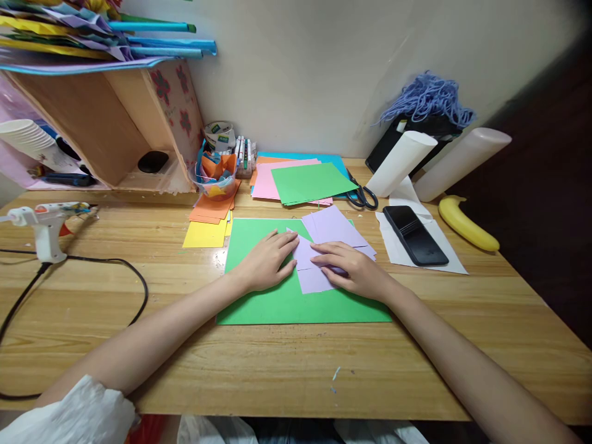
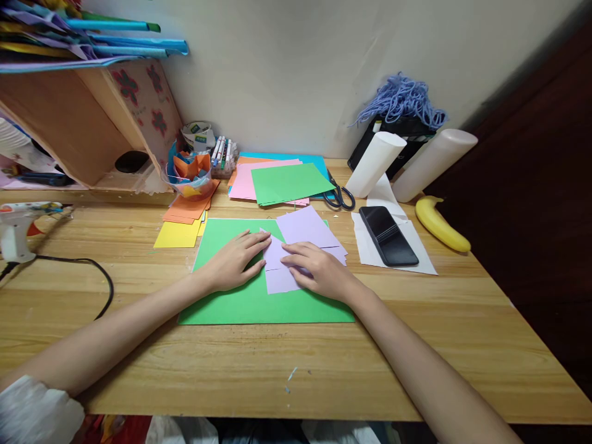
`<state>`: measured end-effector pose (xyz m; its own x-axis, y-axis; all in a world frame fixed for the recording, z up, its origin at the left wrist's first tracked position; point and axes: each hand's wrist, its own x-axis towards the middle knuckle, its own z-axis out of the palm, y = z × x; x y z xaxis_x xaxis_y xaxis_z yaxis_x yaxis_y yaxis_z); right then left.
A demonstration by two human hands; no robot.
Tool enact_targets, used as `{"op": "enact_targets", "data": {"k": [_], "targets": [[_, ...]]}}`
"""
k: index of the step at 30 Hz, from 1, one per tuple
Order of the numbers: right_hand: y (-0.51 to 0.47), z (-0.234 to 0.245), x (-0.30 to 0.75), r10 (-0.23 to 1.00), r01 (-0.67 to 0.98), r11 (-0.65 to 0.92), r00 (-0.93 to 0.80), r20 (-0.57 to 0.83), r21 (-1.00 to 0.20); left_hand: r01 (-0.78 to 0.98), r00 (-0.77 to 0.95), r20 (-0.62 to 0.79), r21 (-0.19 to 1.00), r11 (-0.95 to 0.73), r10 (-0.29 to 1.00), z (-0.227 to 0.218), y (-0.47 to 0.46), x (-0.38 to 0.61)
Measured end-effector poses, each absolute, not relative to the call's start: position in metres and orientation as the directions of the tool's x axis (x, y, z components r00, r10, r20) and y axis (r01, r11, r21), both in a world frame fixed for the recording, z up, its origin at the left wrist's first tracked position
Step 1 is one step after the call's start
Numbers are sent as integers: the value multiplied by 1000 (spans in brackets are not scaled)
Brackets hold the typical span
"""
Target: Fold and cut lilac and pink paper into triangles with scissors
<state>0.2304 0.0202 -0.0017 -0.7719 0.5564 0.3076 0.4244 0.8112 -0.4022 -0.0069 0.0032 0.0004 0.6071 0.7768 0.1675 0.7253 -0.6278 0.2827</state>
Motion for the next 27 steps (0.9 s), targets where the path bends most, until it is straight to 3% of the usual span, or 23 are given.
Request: {"op": "enact_targets", "data": {"k": [15, 27], "targets": [[18, 1, 230, 581, 446, 783, -773, 254, -434, 781, 574, 188, 164, -602, 797, 4, 2, -6], [18, 0, 229, 588, 448, 780, -764, 266, -437, 805, 539, 193, 169, -569, 820, 4, 2, -8]]}}
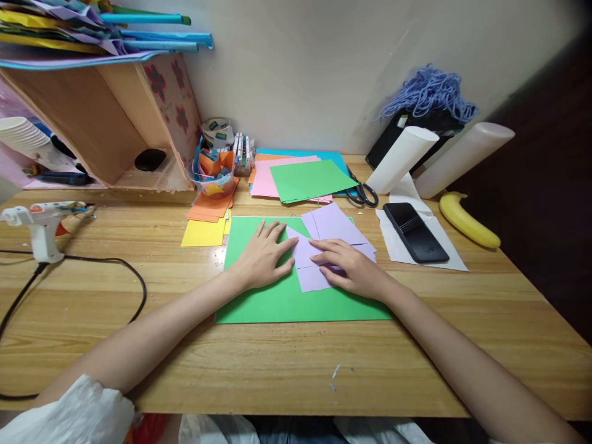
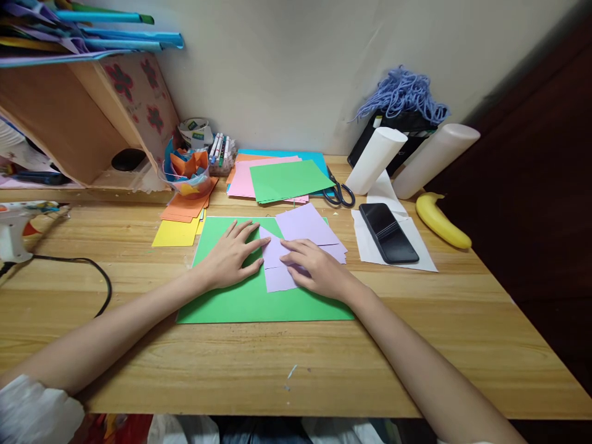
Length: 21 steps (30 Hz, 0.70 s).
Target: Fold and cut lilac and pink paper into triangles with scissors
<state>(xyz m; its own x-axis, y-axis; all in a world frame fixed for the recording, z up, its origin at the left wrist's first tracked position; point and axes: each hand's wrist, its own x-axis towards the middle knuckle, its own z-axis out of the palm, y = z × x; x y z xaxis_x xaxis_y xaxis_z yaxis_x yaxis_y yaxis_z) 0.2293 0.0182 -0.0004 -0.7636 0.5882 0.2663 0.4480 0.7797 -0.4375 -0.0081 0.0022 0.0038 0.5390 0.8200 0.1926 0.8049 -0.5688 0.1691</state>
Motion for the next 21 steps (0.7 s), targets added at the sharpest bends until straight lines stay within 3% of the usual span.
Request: {"op": "enact_targets", "data": {"k": [21], "targets": [[15, 2, 215, 606, 528, 790, -748, 270, -310, 802, 544, 148, 198, -564, 826, -2, 4, -7]]}}
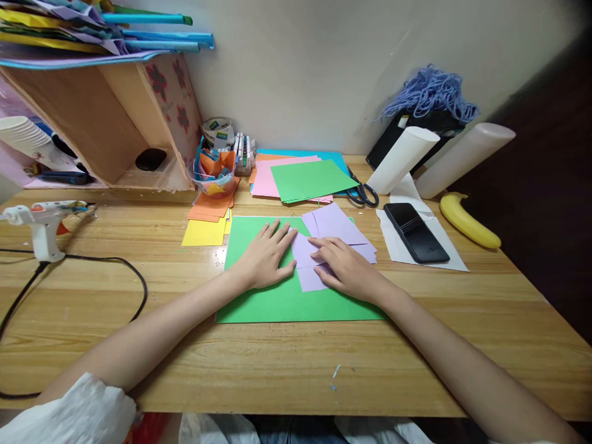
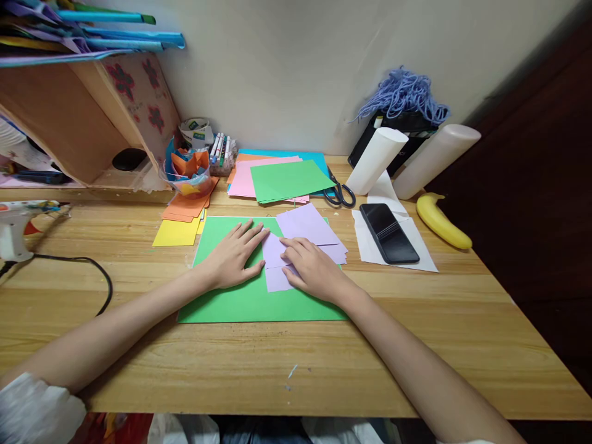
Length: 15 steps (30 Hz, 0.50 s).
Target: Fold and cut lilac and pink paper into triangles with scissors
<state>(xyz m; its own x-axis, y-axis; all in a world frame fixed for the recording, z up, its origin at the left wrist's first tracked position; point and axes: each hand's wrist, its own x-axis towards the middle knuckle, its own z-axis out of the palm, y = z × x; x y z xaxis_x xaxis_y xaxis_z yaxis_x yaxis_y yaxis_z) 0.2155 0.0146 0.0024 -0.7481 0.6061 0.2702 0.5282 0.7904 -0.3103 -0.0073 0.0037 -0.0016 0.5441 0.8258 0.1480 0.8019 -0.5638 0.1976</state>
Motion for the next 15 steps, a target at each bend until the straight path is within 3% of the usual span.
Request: {"op": "enact_targets", "data": {"k": [6, 15], "targets": [[15, 0, 214, 614, 551, 786, -748, 253, -280, 802, 548, 148, 187, -567, 824, -3, 5, -7], [15, -1, 215, 617, 529, 780, -740, 268, -334, 806, 538, 147, 197, -558, 830, -2, 4, -7]]}}
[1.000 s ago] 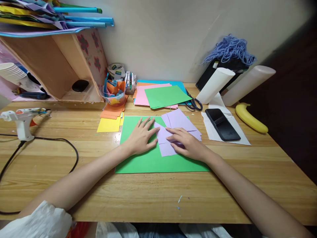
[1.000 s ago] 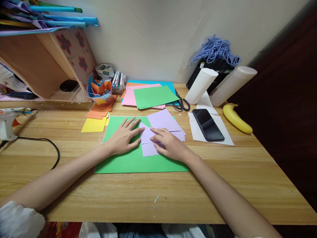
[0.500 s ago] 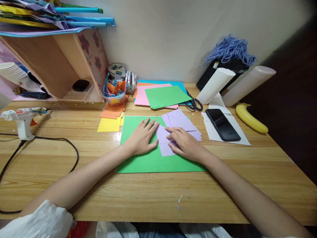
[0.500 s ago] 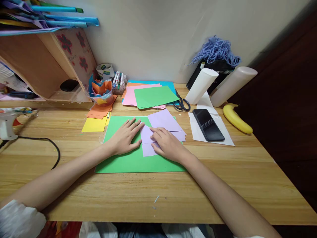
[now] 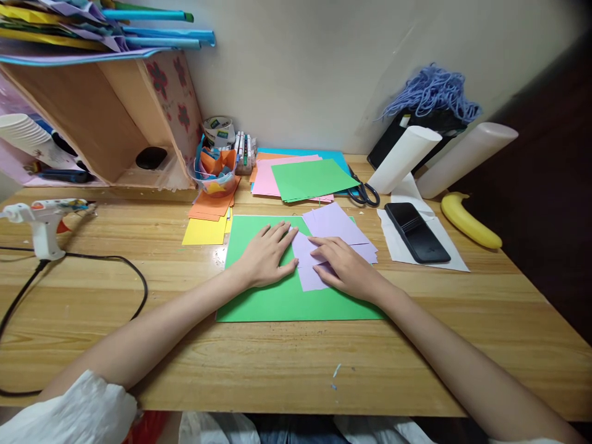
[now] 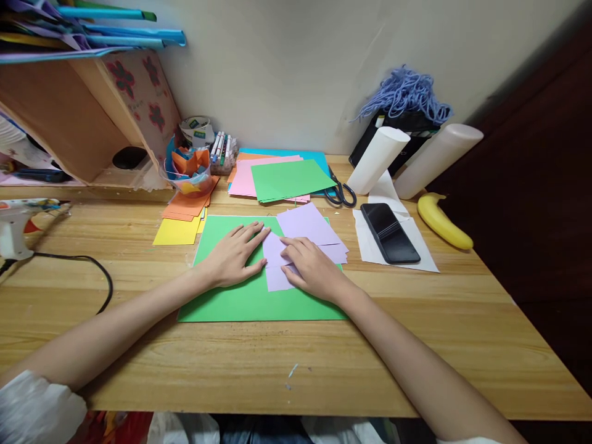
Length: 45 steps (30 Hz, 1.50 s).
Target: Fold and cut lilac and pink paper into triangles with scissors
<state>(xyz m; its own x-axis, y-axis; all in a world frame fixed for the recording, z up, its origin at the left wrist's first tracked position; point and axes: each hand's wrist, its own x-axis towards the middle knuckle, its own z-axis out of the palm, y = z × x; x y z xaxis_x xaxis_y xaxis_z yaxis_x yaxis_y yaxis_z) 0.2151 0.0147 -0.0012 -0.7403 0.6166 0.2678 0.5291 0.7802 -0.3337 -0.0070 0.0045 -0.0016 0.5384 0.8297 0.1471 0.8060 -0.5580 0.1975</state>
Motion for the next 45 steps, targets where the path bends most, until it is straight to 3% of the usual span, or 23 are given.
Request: {"op": "enact_targets", "data": {"k": [13, 26, 38, 45], "targets": [[14, -2, 215, 627, 535, 770, -735, 258, -349, 821, 522, 146, 181, -541, 841, -2, 5, -6], [14, 0, 214, 632, 541, 767, -732, 256, -346, 763, 611, 150, 149, -629, 777, 2, 6, -6], [12, 1, 211, 677, 553, 716, -699, 229, -427, 771, 610, 125, 135, -622, 783, 4, 7, -6], [11, 8, 208, 687, 585, 712, -695, 212, -389, 778, 599, 134, 137, -613, 790, 4, 7, -6]]}}
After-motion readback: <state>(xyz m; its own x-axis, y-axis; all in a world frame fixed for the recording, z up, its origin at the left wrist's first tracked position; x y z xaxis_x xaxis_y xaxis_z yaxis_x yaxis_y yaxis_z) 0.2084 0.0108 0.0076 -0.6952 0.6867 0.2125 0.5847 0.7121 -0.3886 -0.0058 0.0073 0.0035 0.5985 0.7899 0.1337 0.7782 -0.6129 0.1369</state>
